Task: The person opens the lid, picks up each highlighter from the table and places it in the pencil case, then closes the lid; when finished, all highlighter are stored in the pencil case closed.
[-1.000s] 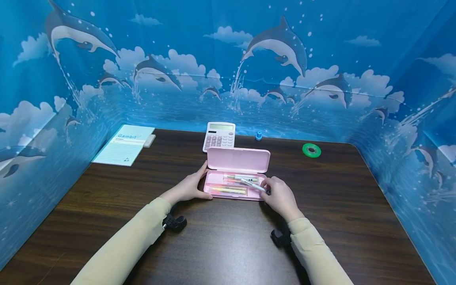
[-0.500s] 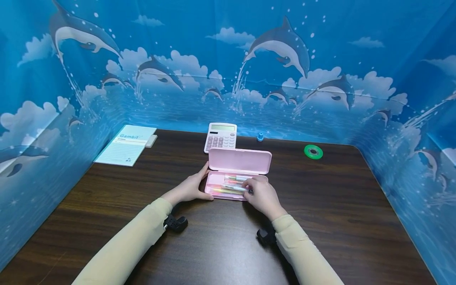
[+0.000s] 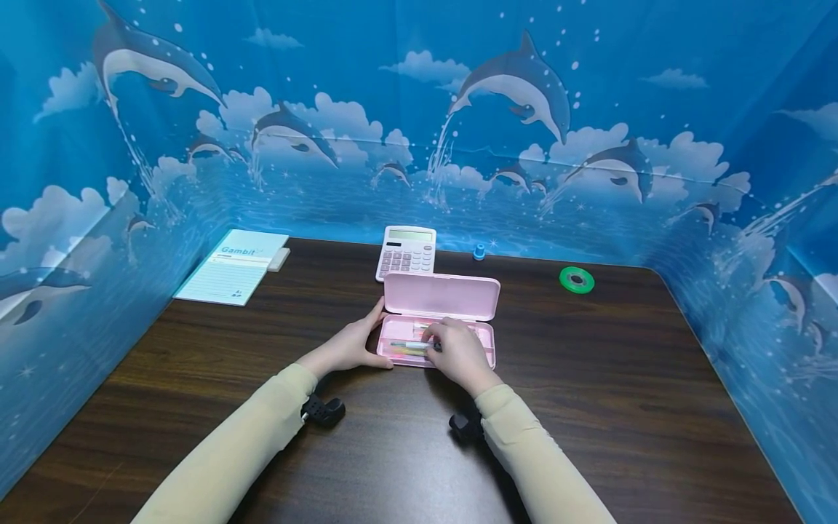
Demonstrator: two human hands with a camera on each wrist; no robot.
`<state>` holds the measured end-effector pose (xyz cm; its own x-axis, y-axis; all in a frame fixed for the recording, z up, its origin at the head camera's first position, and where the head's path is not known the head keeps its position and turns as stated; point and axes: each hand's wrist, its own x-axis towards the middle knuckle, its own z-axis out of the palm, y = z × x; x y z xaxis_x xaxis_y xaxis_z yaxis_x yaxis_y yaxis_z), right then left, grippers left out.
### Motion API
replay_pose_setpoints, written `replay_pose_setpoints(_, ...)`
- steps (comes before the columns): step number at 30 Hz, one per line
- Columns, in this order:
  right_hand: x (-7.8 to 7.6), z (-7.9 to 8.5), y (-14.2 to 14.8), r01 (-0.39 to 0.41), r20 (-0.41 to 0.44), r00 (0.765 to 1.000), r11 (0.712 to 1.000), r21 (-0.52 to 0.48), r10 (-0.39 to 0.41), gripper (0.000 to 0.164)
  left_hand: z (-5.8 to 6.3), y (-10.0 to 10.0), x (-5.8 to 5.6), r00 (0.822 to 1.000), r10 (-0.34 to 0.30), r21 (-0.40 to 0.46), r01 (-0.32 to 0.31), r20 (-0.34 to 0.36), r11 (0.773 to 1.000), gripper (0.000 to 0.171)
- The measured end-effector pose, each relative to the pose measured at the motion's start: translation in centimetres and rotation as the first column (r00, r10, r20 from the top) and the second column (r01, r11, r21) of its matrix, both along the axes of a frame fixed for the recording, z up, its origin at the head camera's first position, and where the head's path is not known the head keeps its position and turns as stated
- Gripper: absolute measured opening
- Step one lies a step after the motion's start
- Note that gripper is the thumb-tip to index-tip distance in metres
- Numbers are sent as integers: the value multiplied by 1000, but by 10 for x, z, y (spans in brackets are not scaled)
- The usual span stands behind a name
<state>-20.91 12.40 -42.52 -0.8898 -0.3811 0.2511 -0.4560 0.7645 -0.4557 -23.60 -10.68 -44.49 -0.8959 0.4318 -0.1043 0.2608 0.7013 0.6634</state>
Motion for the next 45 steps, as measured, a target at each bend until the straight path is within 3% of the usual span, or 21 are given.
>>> replay_pose_setpoints(10,1,-1,12,63,-22,998,996,-62,-65,11,0,1,1,1000,-2,-6,2,0,1000,125)
replay_pose_setpoints(20,1,-3,58,172,54,985,973,-152,-166,19,0,1,0,1000,-1,-7,1,-1,1000,124)
replay_pose_setpoints(30,-5,-13,98,269,163,954,957,-108,-250,34,1,0,0,1000,10,-19,-11,-12,1000,123)
replay_pose_setpoints(34,-9,-19,104,252,242,944,963,-91,-224,44,1,0,-1,1000,7,-21,-7,-11,1000,124)
replay_pose_setpoints(39,-14,-21,104,222,340,926,964,-144,-162,60,-1,0,-1,1000,2,-11,-2,-9,1000,125)
replay_pose_setpoints(45,-15,-23,101,201,369,921,962,-186,-122,68,-3,1,-2,1000,-3,-27,3,-13,1000,125)
